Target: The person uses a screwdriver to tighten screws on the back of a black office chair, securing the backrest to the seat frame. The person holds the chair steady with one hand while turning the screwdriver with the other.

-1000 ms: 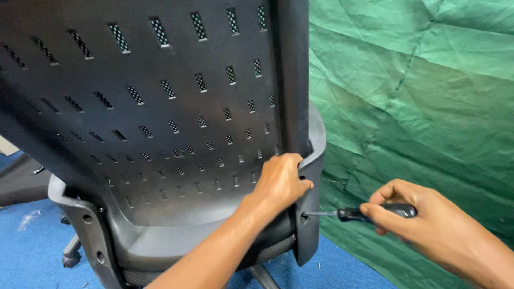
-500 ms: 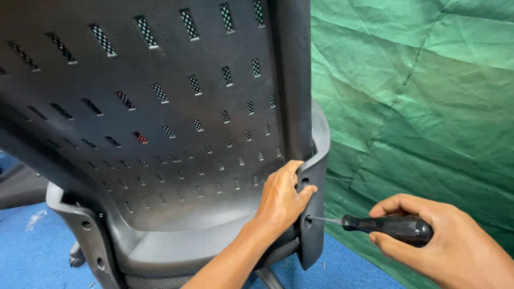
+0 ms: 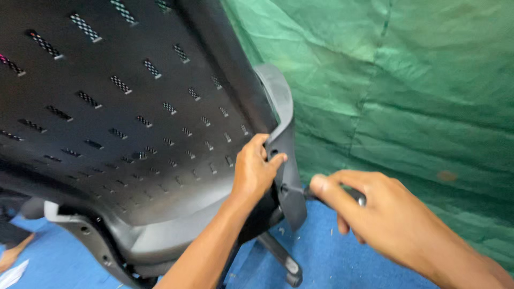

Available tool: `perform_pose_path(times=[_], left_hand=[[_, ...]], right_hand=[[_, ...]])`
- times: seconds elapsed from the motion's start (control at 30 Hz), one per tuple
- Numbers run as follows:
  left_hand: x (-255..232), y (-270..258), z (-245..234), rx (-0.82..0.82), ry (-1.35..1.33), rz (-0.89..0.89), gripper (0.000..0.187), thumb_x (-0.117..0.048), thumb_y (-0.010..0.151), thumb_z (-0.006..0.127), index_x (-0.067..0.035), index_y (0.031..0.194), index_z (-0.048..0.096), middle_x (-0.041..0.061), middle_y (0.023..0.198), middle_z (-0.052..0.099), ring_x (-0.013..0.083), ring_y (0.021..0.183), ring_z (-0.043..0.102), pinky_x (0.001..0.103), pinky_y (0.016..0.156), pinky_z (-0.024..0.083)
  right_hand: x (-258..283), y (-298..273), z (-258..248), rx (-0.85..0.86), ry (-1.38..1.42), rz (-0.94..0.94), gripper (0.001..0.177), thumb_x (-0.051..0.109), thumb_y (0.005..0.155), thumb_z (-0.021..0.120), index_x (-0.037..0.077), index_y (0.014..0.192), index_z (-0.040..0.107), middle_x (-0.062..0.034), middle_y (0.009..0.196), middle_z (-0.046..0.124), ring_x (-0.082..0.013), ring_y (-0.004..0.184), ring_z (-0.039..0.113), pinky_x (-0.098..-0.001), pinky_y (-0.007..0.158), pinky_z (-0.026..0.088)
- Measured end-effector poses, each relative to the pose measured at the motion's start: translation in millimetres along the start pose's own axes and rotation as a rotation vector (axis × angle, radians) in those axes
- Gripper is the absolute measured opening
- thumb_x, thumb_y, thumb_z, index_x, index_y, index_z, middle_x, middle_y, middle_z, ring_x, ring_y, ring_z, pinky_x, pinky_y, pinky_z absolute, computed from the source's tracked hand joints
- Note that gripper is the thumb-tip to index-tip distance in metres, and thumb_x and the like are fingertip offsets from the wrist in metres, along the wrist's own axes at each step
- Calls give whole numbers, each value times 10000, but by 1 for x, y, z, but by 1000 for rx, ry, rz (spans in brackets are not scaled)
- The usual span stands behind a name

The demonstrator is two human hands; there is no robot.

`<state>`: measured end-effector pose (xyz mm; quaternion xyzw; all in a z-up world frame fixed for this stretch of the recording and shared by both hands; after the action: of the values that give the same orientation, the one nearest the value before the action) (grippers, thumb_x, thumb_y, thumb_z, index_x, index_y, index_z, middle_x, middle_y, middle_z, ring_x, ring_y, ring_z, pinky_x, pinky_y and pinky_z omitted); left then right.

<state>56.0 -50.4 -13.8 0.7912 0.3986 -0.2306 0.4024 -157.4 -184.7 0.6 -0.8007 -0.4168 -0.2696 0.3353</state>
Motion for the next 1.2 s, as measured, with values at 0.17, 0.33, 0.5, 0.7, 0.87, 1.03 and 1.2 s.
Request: perform_pose_path(times=[0.17,0.33,0.5,0.7,0.87,1.03,1.2], left_hand=[[2,6,0,1,20,-45,462,-184,729,866,-53,1126,669,83,675,558,202,611,543,376,587,483],[-3,12,-1,-44,70,-59,417,-201,723,877,-52,1062,687,98,712,582,224,654,583,394,629,506],[-3,6,-2,-130,105,-47,452,-221,708,876,-56,1081,681,106,787,655,237,712,630,400,670,524],[25,-8,-2,-155,19,-285,509,-310,699,892,-48,1050,634,157,777,672,320,731,675,441,674,550],[7,-3,-6,-193,127,-102,468,-309,712,890,-31,1009,659,214,918,723,400,891,701,475,776,547],[1,4,4,-50,141,-136,426,-275,779,849,-20,1049,641,264,1009,724,448,1021,687,519,891,535],[-2,1,-1,86,7,-173,438,-214,831,793,-8,1145,567,287,1059,691,497,1052,642,559,889,505]], right_hand=[[24,11,-16,-131,49,-421,387,400,884,702,136,1167,681,-64,771,733,-167,694,712,-349,630,569],[-2,41,-31,-117,-152,-374,450,348,769,804,97,1097,624,-84,795,737,-192,708,711,-362,687,550],[5,47,-38,-92,23,-502,368,268,771,842,78,1041,680,-55,808,710,-179,707,680,-351,642,570],[-8,56,0,190,272,-201,364,361,953,694,96,1202,679,-117,779,691,-175,575,621,-323,546,519],[-1,57,8,203,314,-271,406,405,1016,576,89,1255,665,-106,779,667,-175,540,526,-333,476,429],[15,46,-3,53,-226,-532,554,390,903,701,119,1365,562,-37,865,723,-148,729,655,-302,627,551],[13,50,-3,-18,-422,-224,536,341,864,786,82,1290,588,-106,872,701,-185,749,649,-339,692,562]])
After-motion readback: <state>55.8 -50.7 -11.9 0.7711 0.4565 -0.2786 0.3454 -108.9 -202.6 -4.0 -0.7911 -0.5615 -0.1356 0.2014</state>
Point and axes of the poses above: each hand's wrist, its own y-axis towards the middle knuckle, its own z-axis out of the palm, x = y × z, the point moved 10 cm from there along y, towards the middle knuckle
